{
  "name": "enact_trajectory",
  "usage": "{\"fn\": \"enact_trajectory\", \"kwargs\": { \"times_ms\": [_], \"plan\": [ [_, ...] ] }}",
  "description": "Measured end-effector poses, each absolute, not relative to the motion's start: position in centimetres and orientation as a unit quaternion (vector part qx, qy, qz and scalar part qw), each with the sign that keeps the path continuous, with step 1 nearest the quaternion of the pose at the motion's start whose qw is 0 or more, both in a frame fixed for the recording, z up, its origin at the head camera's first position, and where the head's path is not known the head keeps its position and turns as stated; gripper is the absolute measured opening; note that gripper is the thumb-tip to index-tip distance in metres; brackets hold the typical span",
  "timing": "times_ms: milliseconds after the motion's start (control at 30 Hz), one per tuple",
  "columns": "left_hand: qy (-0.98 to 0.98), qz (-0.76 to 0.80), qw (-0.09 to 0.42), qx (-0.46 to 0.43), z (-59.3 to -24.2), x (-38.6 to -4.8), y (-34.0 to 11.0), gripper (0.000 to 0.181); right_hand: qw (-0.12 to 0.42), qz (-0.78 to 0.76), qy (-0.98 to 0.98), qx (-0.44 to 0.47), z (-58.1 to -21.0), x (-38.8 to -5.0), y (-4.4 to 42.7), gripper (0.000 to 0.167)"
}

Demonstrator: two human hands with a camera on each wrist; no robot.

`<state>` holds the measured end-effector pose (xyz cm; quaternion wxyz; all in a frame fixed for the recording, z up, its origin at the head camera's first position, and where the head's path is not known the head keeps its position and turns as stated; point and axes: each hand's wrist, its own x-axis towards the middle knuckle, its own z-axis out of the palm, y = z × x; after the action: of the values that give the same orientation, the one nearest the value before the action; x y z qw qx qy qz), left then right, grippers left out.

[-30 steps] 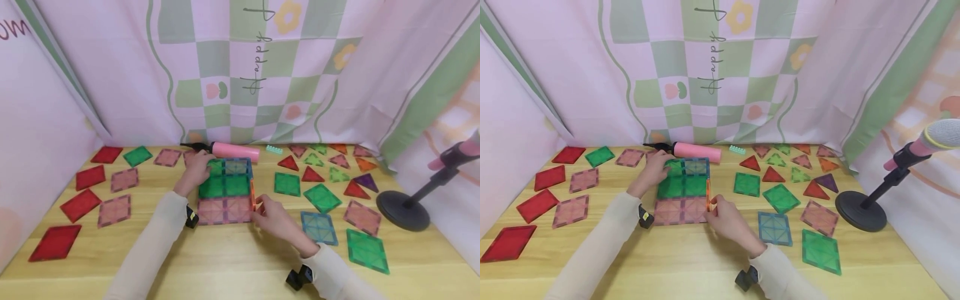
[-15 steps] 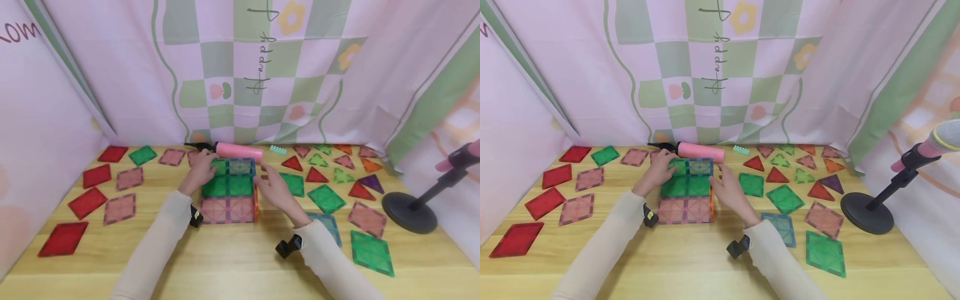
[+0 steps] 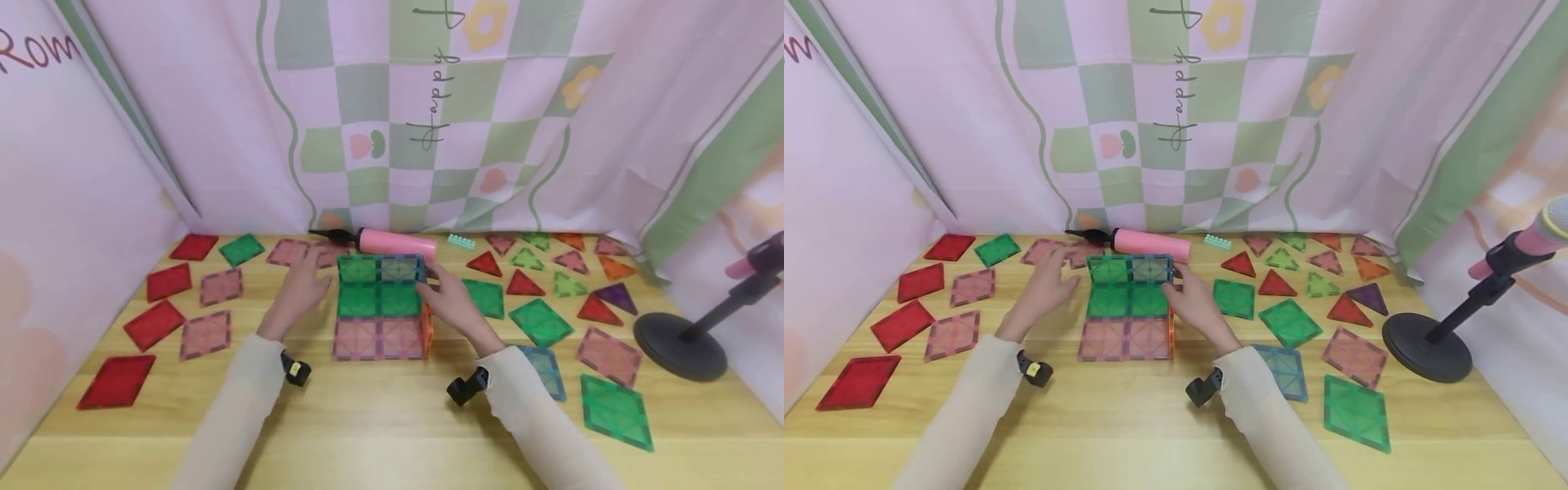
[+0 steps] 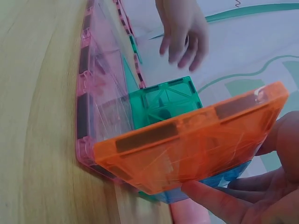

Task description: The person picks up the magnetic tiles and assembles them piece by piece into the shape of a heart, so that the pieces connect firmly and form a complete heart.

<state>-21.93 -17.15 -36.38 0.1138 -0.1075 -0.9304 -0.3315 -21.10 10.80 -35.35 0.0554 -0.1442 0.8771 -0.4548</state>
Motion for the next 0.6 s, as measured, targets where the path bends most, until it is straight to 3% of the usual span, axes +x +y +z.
{"fn": "enact_trajectory", "kwargs": {
  "times_ms": [300, 600],
  "plan": [
    [-0.953, -0.272, 0.085, -0.101, -34.4, -17.7, -24.2, 0.048, 0.056, -0.450, 0.878, -0.155, -35.3, -21.2, 11.3, 0.054],
    [-0.960, -0.253, 0.009, -0.119, -34.6, -15.0, -30.4, 0.058, 0.064, -0.444, 0.879, -0.161, -35.1, -21.2, 11.0, 0.056]
  ]
}}
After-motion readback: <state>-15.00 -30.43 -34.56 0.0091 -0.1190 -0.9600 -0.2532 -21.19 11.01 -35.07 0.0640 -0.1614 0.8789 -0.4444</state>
